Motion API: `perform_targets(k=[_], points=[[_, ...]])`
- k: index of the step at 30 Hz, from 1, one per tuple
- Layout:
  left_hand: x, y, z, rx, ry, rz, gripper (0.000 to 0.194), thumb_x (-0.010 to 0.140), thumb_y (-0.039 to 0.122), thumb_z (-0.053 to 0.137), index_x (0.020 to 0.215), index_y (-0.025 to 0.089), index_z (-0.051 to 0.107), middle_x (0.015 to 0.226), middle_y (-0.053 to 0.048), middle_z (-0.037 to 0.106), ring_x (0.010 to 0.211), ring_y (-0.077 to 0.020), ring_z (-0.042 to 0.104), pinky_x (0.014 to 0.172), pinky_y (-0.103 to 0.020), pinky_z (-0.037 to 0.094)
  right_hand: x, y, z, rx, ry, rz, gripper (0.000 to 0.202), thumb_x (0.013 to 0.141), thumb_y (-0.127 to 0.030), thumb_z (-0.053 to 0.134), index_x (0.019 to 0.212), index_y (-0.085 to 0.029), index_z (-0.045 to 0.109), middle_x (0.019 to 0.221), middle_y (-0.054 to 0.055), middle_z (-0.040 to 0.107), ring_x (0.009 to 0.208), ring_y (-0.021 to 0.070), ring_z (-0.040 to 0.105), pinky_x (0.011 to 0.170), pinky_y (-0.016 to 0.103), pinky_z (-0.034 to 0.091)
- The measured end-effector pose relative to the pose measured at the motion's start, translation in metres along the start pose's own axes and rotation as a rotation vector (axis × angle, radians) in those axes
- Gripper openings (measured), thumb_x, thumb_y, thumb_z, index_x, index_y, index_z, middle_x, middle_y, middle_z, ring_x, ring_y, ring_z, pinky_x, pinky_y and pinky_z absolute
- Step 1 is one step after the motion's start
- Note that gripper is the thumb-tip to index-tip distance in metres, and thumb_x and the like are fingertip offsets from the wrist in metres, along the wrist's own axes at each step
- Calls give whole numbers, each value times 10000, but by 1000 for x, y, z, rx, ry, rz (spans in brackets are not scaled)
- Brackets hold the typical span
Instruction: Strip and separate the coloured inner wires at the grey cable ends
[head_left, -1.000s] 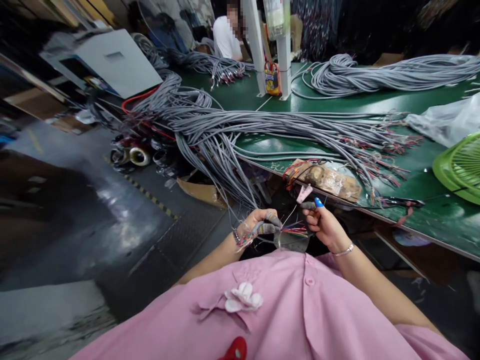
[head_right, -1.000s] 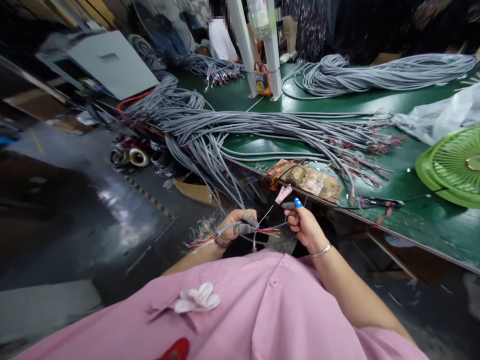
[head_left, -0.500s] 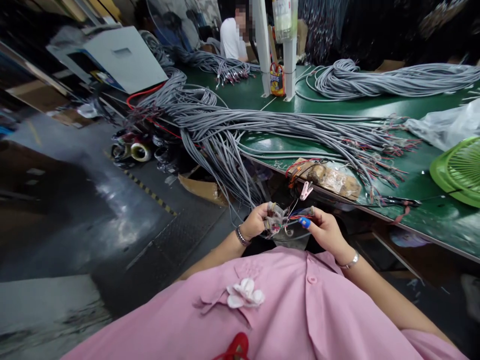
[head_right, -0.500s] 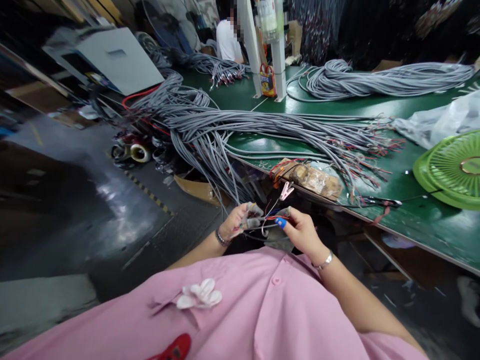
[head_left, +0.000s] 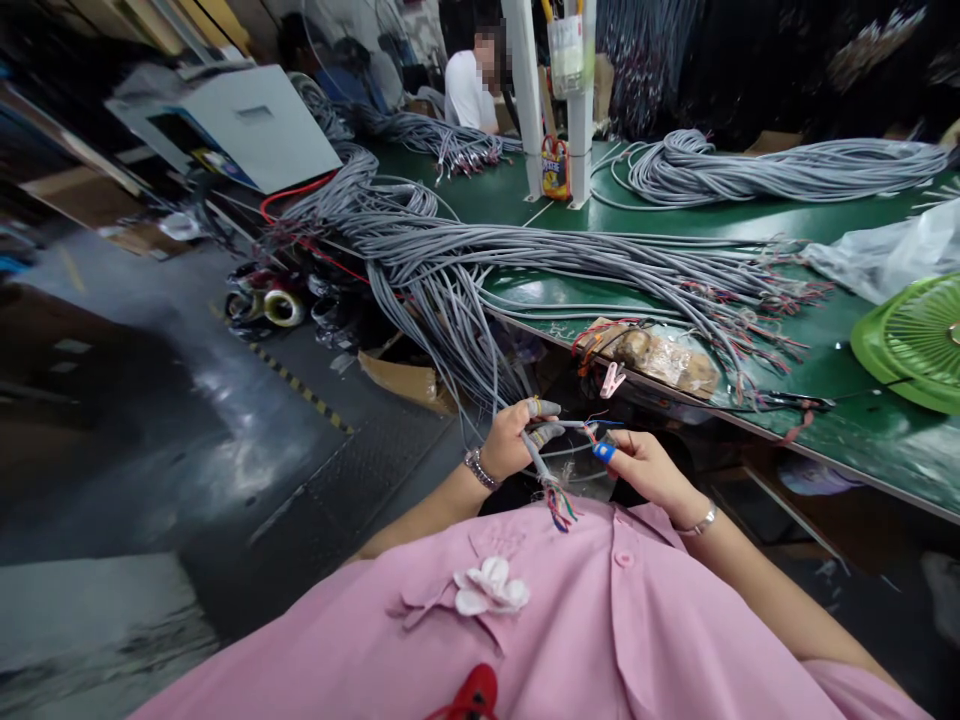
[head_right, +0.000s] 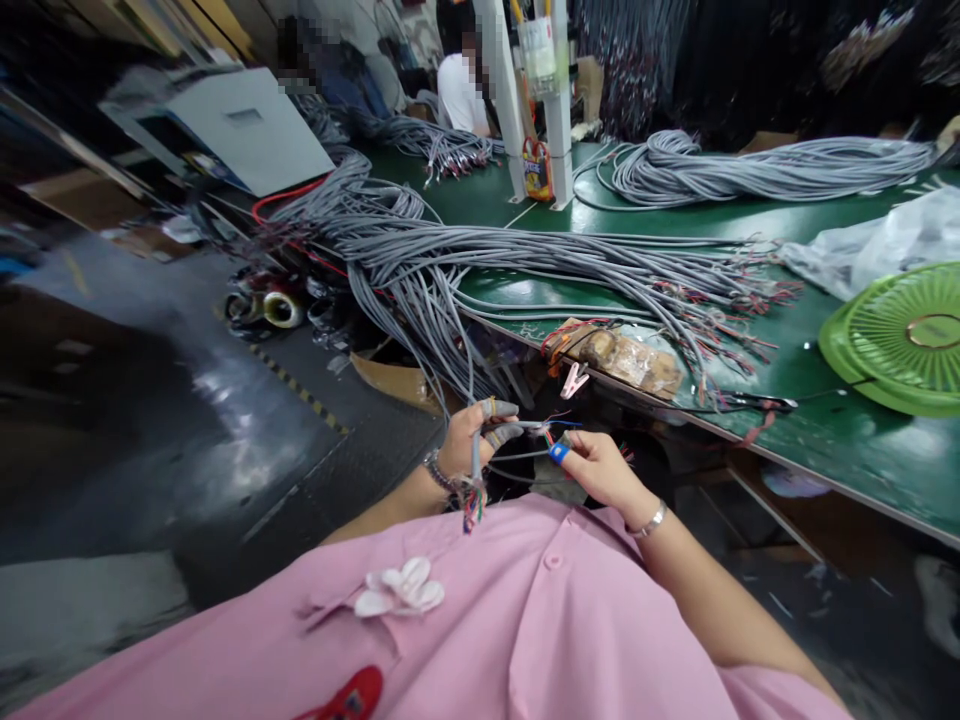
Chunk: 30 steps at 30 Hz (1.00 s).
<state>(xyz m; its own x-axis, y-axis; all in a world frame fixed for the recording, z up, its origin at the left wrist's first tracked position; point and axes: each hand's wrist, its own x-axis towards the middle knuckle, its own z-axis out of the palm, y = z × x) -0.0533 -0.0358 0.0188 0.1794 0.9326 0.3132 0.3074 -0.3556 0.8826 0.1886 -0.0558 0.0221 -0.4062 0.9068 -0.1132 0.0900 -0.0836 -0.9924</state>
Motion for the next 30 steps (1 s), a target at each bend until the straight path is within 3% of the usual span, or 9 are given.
perform_targets(k=[3, 6, 10, 12, 17, 20, 25, 28, 30], points=[[10, 3, -13, -54, -162, -20, 322, 734, 323, 805, 982, 144, 704, 819, -65, 720, 712, -148, 668, 709, -275, 544, -8, -8, 1, -57, -139, -50, 424, 853, -524, 632, 626, -168, 593, 562, -19, 509, 529, 99, 383, 514, 241, 325], [21, 0, -23, -248, -313, -134, 378, 740, 350, 801, 991, 106, 657, 776, -67, 710, 645, -133, 664, 596, -226, 522, -15, -16, -4, -105, -142, -143, 437, 876, -524, 609, 619, -171, 600, 543, -14, 488, 521, 103, 378, 500, 245, 302], [33, -3, -28, -429, -392, -255, 447, 661, 346, 859, 929, 106, 593, 709, -34, 680, 536, -97, 616, 484, -178, 472, -14, -20, -16, -78, 228, -248, 401, 895, -498, 599, 641, -189, 624, 532, -7, 470, 513, 116, 369, 493, 259, 304], [37, -1, -26, -455, -436, -283, 460, 634, 335, 875, 907, 112, 579, 700, -22, 668, 505, -82, 591, 466, -174, 465, -6, -23, -19, -41, 331, -247, 321, 867, -476, 647, 705, -199, 646, 594, 2, 522, 549, 130, 411, 524, 266, 353], [48, 7, -17, -411, -559, -262, 416, 663, 344, 850, 874, 111, 578, 712, -13, 636, 503, -74, 563, 467, -181, 455, 14, -30, -7, -121, -58, -161, 277, 750, -430, 779, 816, -183, 674, 675, -9, 583, 590, 122, 449, 553, 247, 373], [53, 14, -13, -305, -618, -132, 350, 737, 366, 790, 880, 108, 601, 745, -22, 631, 567, -83, 575, 541, -198, 478, 19, -24, 7, -174, -49, -150, 297, 784, -423, 742, 693, -168, 621, 603, -34, 506, 564, 97, 388, 534, 232, 329], [44, 21, -8, 169, -547, 310, 289, 878, 387, 624, 1024, 139, 652, 953, -83, 686, 847, -159, 639, 793, -270, 505, 23, -5, 18, 97, 123, 58, 399, 784, -498, 697, 619, -178, 524, 499, -46, 475, 452, 71, 354, 432, 213, 264], [35, 15, -4, 491, -466, 520, 266, 920, 359, 536, 1009, 143, 661, 880, -92, 680, 806, -170, 632, 758, -271, 496, 23, -1, 22, 340, 168, 249, 405, 720, -518, 730, 654, -196, 493, 449, -64, 470, 363, 49, 301, 363, 197, 185], [32, 9, -3, 600, -479, 576, 277, 946, 323, 461, 975, 138, 666, 769, -79, 652, 712, -161, 610, 680, -253, 477, 22, 0, 22, 450, 150, 332, 430, 685, -531, 749, 657, -204, 471, 443, -68, 476, 333, 38, 272, 343, 191, 150]])
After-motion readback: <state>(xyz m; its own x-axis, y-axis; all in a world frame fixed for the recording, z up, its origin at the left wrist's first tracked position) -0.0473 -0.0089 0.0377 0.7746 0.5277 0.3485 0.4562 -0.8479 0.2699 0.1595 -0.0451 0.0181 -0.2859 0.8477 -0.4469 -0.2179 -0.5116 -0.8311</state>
